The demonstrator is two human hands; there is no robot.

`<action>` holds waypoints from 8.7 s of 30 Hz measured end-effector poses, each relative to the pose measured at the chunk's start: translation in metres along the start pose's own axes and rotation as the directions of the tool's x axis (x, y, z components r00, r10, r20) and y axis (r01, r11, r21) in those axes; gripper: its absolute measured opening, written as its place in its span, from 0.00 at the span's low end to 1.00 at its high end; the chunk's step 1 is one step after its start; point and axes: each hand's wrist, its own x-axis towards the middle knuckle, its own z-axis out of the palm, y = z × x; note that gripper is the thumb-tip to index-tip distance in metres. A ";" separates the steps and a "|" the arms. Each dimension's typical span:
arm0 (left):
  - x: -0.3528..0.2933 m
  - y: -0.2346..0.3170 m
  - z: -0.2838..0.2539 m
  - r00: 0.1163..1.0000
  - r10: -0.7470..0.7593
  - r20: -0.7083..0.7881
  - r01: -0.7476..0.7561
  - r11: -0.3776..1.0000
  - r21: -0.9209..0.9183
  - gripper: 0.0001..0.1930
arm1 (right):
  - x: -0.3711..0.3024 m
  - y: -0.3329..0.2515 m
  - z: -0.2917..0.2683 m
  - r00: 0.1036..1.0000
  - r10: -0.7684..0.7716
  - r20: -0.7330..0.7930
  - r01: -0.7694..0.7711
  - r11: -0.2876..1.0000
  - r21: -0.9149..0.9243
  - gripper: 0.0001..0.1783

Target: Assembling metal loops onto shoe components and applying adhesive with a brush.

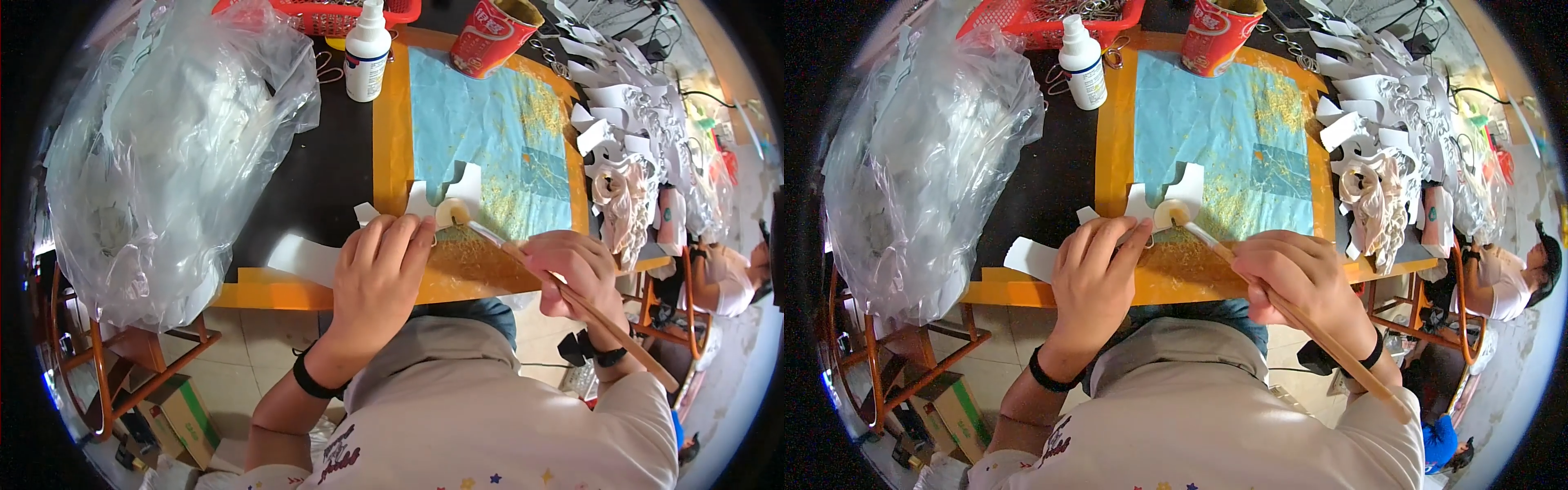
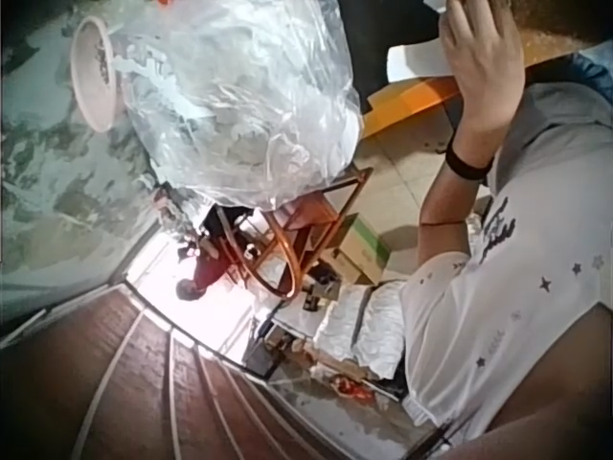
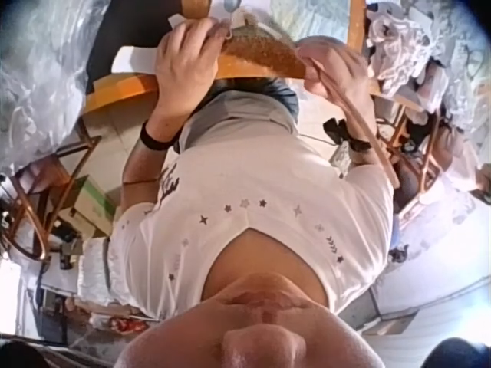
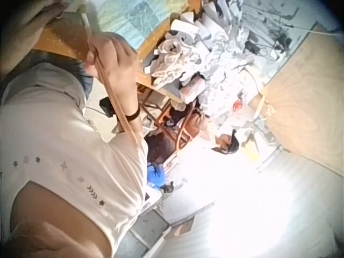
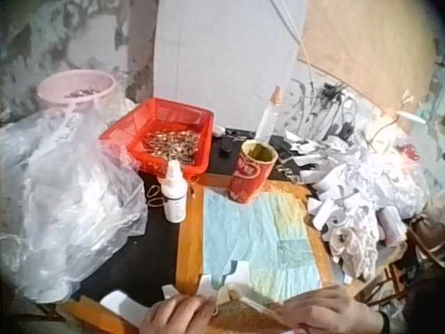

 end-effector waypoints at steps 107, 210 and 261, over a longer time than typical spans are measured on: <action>0.201 0.030 -0.132 0.994 0.054 0.095 0.048 0.567 -0.823 0.10 | 0.106 0.007 -0.111 0.843 0.336 -0.419 -0.086 0.855 0.511 0.12; 0.189 0.023 -0.155 0.810 0.575 0.115 -0.381 0.665 -0.643 0.07 | 0.088 0.010 -0.140 0.858 -0.320 -0.401 0.452 0.842 0.296 0.16; 0.217 -0.009 -0.101 0.907 0.078 0.415 0.173 0.827 -0.534 0.16 | 0.076 0.279 -0.012 0.772 0.507 -0.382 -0.596 0.787 -0.160 0.08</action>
